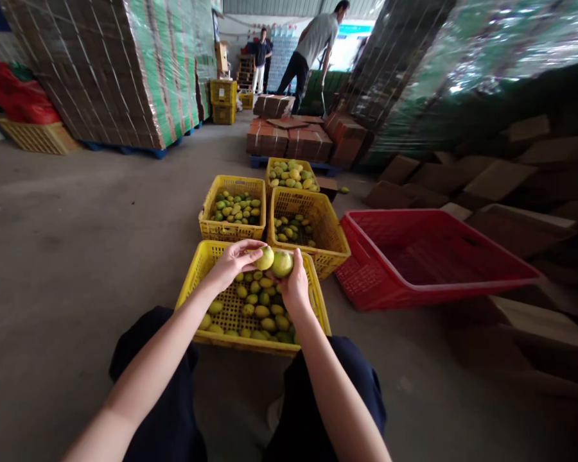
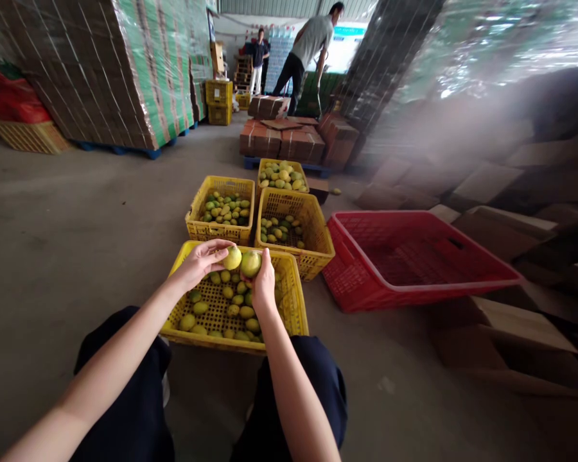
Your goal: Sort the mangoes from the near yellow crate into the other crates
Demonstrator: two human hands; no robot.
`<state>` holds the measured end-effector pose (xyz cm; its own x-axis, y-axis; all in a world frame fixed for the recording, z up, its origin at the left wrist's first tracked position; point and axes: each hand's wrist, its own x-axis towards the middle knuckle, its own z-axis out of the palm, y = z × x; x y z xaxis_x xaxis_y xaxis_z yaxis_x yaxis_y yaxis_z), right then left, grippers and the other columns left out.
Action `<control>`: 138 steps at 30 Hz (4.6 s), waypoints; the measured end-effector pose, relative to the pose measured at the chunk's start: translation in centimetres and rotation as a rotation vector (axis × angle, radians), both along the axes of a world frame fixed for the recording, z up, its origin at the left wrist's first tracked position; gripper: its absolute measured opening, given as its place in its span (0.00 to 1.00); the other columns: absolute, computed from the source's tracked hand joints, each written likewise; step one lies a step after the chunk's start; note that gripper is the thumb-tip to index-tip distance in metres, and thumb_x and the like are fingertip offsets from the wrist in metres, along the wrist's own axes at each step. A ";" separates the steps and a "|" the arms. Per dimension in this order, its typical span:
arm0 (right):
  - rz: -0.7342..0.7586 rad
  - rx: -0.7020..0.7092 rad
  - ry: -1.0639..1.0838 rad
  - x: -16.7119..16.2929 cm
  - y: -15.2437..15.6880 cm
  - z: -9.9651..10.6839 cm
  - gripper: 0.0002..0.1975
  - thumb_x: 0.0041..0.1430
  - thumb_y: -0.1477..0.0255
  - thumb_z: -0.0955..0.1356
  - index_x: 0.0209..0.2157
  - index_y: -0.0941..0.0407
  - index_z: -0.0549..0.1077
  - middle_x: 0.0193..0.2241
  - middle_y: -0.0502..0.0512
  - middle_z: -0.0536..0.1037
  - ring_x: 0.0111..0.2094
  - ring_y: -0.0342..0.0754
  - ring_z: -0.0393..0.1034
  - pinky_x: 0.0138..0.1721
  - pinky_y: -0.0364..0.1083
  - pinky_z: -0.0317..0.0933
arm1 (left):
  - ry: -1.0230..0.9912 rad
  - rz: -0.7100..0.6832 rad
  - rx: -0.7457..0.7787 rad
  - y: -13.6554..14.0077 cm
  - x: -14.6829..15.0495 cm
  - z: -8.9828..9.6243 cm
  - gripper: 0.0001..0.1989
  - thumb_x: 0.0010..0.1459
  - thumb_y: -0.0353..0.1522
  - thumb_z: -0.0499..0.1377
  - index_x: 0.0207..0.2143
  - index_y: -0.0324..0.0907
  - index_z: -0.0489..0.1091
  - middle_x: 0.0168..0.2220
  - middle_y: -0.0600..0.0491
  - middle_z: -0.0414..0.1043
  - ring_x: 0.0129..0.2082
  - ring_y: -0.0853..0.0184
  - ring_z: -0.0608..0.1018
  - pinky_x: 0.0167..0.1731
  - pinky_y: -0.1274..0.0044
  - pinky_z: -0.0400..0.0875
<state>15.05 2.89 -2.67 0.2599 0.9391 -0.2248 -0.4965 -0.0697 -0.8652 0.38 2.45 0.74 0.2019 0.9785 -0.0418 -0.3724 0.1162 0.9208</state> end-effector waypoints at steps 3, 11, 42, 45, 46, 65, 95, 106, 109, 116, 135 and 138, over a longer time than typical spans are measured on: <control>-0.023 -0.003 -0.129 0.2 0.0 -0.7 0.25 0.52 0.46 0.66 0.30 0.55 0.75 0.29 0.51 0.76 0.31 0.47 0.69 0.30 0.45 0.67 | 0.041 0.049 0.022 0.0 0.2 -0.4 0.14 0.50 0.36 0.69 0.39 0.42 0.75 0.43 0.51 0.74 0.41 0.67 0.77 0.37 0.77 0.74; -0.043 0.104 -0.426 0.5 -0.7 -0.4 0.28 0.55 0.45 0.62 0.32 0.56 0.77 0.36 0.55 0.79 0.40 0.51 0.71 0.37 0.46 0.67 | 0.074 0.030 0.047 0.3 0.5 -0.7 0.10 0.53 0.36 0.67 0.38 0.42 0.75 0.41 0.52 0.74 0.42 0.68 0.75 0.41 0.79 0.71; 0.103 -0.044 0.658 -2.5 3.2 -1.8 0.15 0.62 0.57 0.65 0.30 0.54 0.73 0.26 0.49 0.79 0.25 0.42 0.73 0.24 0.40 0.69 | -0.777 0.489 -0.383 2.8 4.1 -2.9 0.08 0.51 0.29 0.55 0.32 0.42 0.73 0.30 0.50 0.76 0.43 0.66 0.79 0.34 0.82 0.76; 0.097 -0.005 0.633 -2.7 3.6 -2.2 0.15 0.60 0.56 0.66 0.31 0.53 0.73 0.26 0.48 0.78 0.25 0.42 0.72 0.24 0.41 0.69 | -0.841 0.468 -0.442 2.9 4.0 -2.7 0.09 0.54 0.28 0.52 0.31 0.41 0.72 0.28 0.51 0.74 0.38 0.69 0.78 0.31 0.84 0.75; 0.092 0.002 0.632 -2.7 3.6 -2.3 0.15 0.60 0.56 0.65 0.31 0.53 0.73 0.26 0.48 0.78 0.24 0.42 0.72 0.24 0.41 0.68 | -0.883 0.460 -0.472 2.9 3.9 -2.7 0.10 0.55 0.28 0.51 0.31 0.41 0.72 0.27 0.51 0.73 0.35 0.70 0.78 0.31 0.85 0.75; 0.190 -0.077 0.734 -2.1 3.1 -0.9 0.17 0.61 0.58 0.65 0.43 0.57 0.73 0.28 0.55 0.79 0.28 0.44 0.74 0.24 0.38 0.71 | -0.867 0.331 -0.468 2.9 4.0 -2.4 0.13 0.60 0.33 0.49 0.35 0.36 0.71 0.28 0.47 0.72 0.27 0.68 0.75 0.25 0.79 0.72; 0.176 -0.024 0.793 -0.7 1.8 0.8 0.14 0.68 0.67 0.61 0.36 0.58 0.74 0.30 0.56 0.81 0.34 0.46 0.78 0.30 0.41 0.75 | -0.978 0.336 -0.466 3.1 4.4 -2.6 0.18 0.66 0.29 0.46 0.48 0.34 0.73 0.29 0.48 0.76 0.32 0.68 0.79 0.34 0.80 0.76; 0.174 -0.070 0.763 0.5 1.4 0.3 0.12 0.65 0.66 0.62 0.38 0.59 0.73 0.26 0.54 0.80 0.26 0.44 0.75 0.22 0.39 0.70 | -1.007 0.269 -0.441 2.5 4.5 -3.1 0.17 0.62 0.30 0.49 0.45 0.35 0.76 0.35 0.46 0.79 0.38 0.65 0.81 0.37 0.77 0.78; 0.169 -0.061 0.753 0.6 1.4 0.1 0.12 0.64 0.67 0.61 0.39 0.58 0.73 0.25 0.53 0.79 0.24 0.44 0.74 0.22 0.40 0.70 | -1.009 0.270 -0.453 2.5 4.5 -3.1 0.18 0.62 0.29 0.49 0.46 0.34 0.75 0.35 0.45 0.79 0.38 0.66 0.81 0.37 0.78 0.77; 0.154 -0.026 0.722 0.2 1.8 -0.4 0.13 0.64 0.67 0.61 0.38 0.58 0.74 0.28 0.55 0.80 0.28 0.46 0.76 0.28 0.42 0.72 | -0.988 0.286 -0.451 2.4 4.4 -3.1 0.20 0.64 0.30 0.47 0.49 0.33 0.74 0.34 0.45 0.79 0.35 0.67 0.81 0.35 0.79 0.78; 0.156 -0.002 0.701 1.9 2.1 -1.1 0.10 0.58 0.69 0.65 0.38 0.58 0.74 0.30 0.55 0.80 0.31 0.46 0.77 0.30 0.43 0.72 | -0.785 0.252 -0.466 1.4 4.5 -4.0 0.16 0.61 0.30 0.48 0.40 0.35 0.75 0.33 0.45 0.78 0.33 0.67 0.82 0.31 0.80 0.78; 0.073 -0.003 0.718 4.1 1.9 0.0 0.09 0.57 0.71 0.64 0.38 0.58 0.73 0.30 0.55 0.80 0.30 0.45 0.76 0.26 0.41 0.70 | -0.363 0.004 -0.484 -0.6 4.7 -7.0 0.15 0.60 0.32 0.49 0.33 0.39 0.75 0.28 0.46 0.77 0.25 0.68 0.79 0.20 0.81 0.72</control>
<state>19.16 4.81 -2.63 -0.0160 0.9476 -0.3192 -0.9366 -0.1259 -0.3269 5.08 1.82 -6.25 0.2826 0.8666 -0.4114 -0.6546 0.4877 0.5777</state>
